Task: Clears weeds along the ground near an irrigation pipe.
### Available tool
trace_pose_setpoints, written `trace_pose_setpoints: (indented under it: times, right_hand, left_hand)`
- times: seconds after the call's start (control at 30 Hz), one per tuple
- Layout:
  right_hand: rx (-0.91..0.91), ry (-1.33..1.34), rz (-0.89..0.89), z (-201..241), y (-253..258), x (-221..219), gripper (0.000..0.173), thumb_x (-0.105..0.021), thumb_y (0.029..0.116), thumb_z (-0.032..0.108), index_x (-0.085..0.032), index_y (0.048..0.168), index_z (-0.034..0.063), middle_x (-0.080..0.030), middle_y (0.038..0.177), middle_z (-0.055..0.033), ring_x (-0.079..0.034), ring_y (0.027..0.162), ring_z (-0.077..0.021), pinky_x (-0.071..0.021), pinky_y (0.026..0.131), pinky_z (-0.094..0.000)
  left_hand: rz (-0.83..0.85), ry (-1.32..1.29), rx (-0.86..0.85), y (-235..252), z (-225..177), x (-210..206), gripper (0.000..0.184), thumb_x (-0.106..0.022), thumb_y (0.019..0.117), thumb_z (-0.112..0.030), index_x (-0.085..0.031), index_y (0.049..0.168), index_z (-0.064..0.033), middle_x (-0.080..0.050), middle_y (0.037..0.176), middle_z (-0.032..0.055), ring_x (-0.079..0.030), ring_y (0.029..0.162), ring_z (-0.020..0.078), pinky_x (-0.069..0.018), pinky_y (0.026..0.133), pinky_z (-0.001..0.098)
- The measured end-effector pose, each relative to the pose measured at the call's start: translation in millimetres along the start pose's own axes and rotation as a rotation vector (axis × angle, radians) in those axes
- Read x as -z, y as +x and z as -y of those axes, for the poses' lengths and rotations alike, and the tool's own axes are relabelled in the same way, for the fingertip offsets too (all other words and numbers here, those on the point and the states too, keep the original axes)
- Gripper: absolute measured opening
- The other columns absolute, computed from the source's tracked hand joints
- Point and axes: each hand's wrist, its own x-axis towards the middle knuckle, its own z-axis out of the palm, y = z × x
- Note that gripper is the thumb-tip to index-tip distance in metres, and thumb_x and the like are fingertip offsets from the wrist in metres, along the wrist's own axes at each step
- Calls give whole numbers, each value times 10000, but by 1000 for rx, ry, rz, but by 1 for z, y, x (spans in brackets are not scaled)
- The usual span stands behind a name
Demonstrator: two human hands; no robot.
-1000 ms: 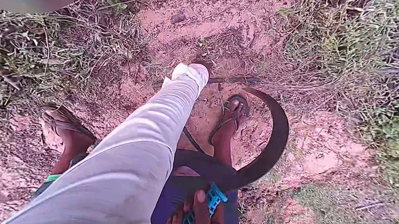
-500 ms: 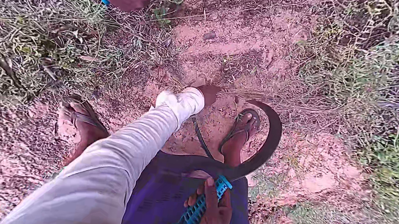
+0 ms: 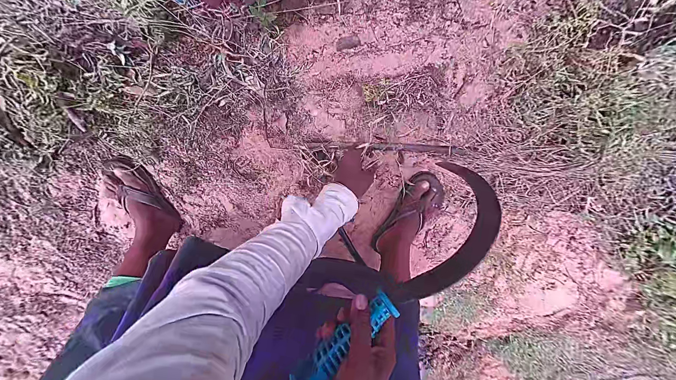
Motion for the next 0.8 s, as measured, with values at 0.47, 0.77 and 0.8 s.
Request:
trace_pose_setpoints:
  times: [0.47, 0.77, 0.8]
  right_hand:
    - [-194, 227, 24, 39, 9, 36, 118, -370, 1038, 16, -487, 1040, 28, -629, 666, 26, -653, 533, -69, -603, 543, -228]
    - [-175, 91, 5, 28, 7, 24, 126, -370, 1030, 16, -495, 1033, 30, -617, 652, 38, -639, 515, -63, -597, 529, -225]
    - [-173, 74, 5, 26, 8, 23, 121, -376, 1029, 14, -495, 1035, 32, -617, 656, 39, -639, 518, -62, -596, 530, -224]
  left_hand:
    - [462, 800, -320, 70, 0, -36, 407, -517, 1025, -4, -585, 1426, -10, -551, 1508, 202, -482, 1428, 425, -381, 1152, 620]
    - [198, 324, -47, 48, 5, -22, 436, -567, 1044, -93, -527, 1457, 39, -569, 1443, 299, -522, 1390, 445, -376, 1185, 569]
    - [147, 212, 20, 45, 9, -24, 458, -571, 1059, -139, -506, 1474, 43, -557, 1460, 295, -507, 1410, 429, -360, 1201, 549]
